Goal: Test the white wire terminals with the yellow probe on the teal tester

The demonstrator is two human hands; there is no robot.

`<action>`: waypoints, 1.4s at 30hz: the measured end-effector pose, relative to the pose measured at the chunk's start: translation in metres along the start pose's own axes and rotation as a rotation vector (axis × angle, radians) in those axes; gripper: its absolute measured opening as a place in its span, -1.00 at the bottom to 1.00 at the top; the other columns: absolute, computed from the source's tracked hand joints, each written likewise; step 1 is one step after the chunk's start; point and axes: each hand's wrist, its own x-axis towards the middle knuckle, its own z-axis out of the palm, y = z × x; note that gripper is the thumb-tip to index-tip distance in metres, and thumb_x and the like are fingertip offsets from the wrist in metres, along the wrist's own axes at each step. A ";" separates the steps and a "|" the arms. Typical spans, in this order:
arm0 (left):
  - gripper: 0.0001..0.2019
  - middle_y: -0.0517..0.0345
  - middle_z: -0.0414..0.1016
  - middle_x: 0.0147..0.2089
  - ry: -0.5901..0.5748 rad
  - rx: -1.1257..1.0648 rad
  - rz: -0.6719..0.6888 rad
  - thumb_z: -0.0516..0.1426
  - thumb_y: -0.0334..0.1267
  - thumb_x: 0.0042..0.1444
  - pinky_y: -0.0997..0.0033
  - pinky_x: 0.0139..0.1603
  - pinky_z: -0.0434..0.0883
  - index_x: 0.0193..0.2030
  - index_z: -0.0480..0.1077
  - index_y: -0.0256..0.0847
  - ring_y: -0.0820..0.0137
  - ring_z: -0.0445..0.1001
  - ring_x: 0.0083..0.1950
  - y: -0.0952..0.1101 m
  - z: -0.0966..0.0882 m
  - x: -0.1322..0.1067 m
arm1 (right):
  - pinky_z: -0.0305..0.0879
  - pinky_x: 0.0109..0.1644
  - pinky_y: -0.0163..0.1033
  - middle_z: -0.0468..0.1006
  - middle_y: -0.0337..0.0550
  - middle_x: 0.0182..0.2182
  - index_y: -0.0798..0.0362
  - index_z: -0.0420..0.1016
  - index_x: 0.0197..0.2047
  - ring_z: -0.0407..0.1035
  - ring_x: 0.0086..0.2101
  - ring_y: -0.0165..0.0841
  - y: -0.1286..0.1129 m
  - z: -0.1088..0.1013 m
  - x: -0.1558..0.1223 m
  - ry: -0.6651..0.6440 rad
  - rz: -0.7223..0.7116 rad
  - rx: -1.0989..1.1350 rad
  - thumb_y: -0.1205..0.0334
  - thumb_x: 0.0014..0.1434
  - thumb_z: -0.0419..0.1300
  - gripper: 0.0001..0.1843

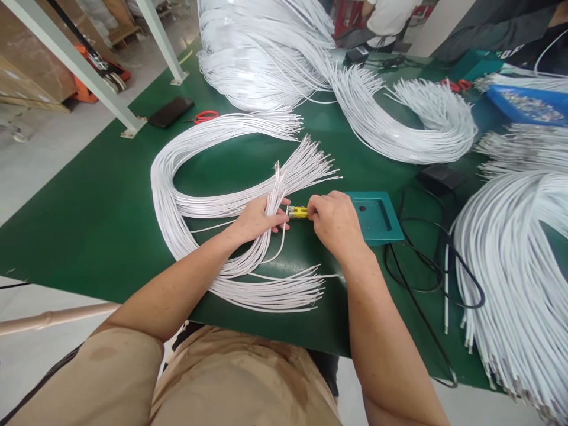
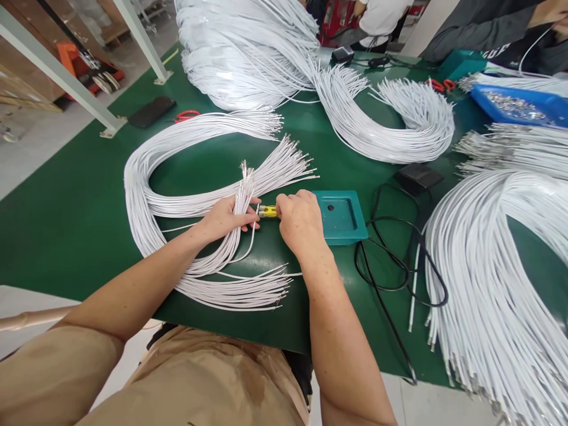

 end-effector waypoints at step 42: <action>-0.55 0.11 0.52 -0.30 0.037 -0.165 0.042 0.31 -0.07 -0.08 0.44 -0.21 0.38 -0.07 0.50 -0.26 0.44 0.45 -0.30 -0.001 -0.019 -0.003 | 0.19 -0.46 -0.27 0.49 -0.19 -0.63 0.03 0.45 -0.60 0.32 -0.61 -0.39 -0.054 -0.015 -0.012 -0.384 0.027 0.604 0.30 0.18 0.08 -0.67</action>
